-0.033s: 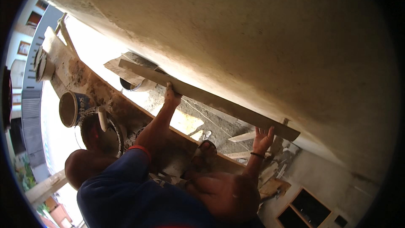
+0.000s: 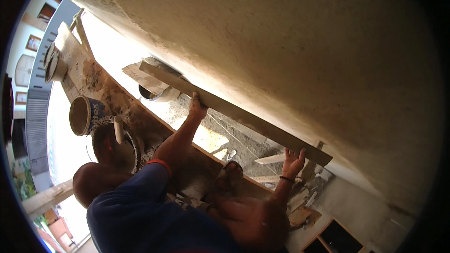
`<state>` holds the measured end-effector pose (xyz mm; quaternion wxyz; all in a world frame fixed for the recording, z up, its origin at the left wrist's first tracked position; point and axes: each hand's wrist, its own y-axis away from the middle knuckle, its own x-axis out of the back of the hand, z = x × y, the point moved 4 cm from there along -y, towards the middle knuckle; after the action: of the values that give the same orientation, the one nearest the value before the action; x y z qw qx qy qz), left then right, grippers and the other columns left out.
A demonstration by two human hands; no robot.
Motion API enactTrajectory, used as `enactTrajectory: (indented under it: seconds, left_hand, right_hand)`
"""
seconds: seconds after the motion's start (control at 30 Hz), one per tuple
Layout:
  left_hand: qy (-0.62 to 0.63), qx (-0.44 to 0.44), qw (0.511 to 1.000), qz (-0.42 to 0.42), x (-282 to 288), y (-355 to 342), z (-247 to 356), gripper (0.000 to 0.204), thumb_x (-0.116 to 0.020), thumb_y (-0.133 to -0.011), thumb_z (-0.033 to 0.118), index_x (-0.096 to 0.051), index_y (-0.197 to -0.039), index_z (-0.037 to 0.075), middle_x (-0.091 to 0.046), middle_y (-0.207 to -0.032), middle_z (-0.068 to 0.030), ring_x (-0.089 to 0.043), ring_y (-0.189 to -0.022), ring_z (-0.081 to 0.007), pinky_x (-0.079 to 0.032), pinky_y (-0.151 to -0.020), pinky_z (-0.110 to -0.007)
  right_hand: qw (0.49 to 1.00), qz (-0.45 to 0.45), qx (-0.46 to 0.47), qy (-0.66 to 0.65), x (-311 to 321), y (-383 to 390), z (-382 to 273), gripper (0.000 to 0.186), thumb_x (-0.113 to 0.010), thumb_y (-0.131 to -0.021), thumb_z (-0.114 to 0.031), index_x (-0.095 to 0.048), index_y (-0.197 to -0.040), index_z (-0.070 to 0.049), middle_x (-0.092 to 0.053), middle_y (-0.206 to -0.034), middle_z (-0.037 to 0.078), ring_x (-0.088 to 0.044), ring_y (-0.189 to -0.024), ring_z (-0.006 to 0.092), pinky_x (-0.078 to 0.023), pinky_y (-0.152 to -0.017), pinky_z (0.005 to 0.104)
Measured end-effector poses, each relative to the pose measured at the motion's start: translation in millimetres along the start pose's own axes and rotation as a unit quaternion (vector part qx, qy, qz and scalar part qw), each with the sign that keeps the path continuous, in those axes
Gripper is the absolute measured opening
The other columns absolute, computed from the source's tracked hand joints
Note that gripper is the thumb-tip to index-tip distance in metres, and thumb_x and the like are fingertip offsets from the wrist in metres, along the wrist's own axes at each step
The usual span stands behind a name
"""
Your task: The person applies cement plaster to a wall using a trowel and levels the surface with a long wooden board.
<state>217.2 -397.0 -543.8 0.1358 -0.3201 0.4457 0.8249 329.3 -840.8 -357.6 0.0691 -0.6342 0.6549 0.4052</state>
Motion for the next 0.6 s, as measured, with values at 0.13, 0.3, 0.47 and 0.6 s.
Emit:
enactTrajectory:
  seconds: [0.13, 0.3, 0.47, 0.6]
  left_hand:
    - [-0.078, -0.047, 0.993, 0.07, -29, -21, 6, 0.059, -0.061, -0.087, 0.042, -0.031, -0.129, 0.012, -0.05, -0.119, -0.0155, -0.058, -0.096, -0.0304, -0.054, -0.071, -0.047]
    - [-0.153, -0.025, 0.982, 0.106, -51, -59, -11, 0.053, -0.057, -0.089, 0.042, -0.03, -0.122, 0.01, -0.049, -0.118, -0.0186, -0.058, -0.098, -0.0335, -0.055, -0.075, -0.051]
    - [-0.136, -0.031, 0.988, 0.072, -107, -57, -44, 0.07, -0.054, -0.09, 0.045, -0.02, -0.132, 0.001, -0.04, -0.123, -0.0278, -0.054, -0.102, -0.0348, -0.052, -0.079, -0.046]
    - [-0.167, -0.138, 0.973, 0.08, -55, -78, 2, 0.07, -0.052, -0.092, 0.043, -0.017, -0.13, -0.003, -0.036, -0.127, -0.0286, -0.049, -0.109, -0.0331, -0.047, -0.088, -0.042]
  right_hand:
    - [0.999, 0.04, -0.023, 0.027, 21, -16, 32, 0.039, -0.059, -0.09, -0.033, -0.055, -0.118, -0.006, -0.061, -0.115, 0.013, -0.06, -0.103, 0.0273, -0.051, -0.087, 0.0421]
    - [0.994, 0.081, -0.031, 0.063, 7, -47, 39, 0.036, -0.06, -0.088, -0.033, -0.059, -0.113, -0.008, -0.066, -0.103, 0.011, -0.066, -0.089, 0.025, -0.055, -0.079, 0.0372]
    - [0.997, 0.038, 0.001, 0.069, 24, -97, 0, 0.043, -0.059, -0.089, -0.037, -0.055, -0.118, -0.007, -0.064, -0.11, 0.012, -0.064, -0.097, 0.0248, -0.053, -0.084, 0.0388]
    - [0.997, 0.009, -0.048, 0.052, 17, -115, 40, 0.047, -0.059, -0.088, -0.039, -0.052, -0.122, -0.007, -0.062, -0.114, 0.012, -0.062, -0.099, 0.0272, -0.053, -0.084, 0.0433]
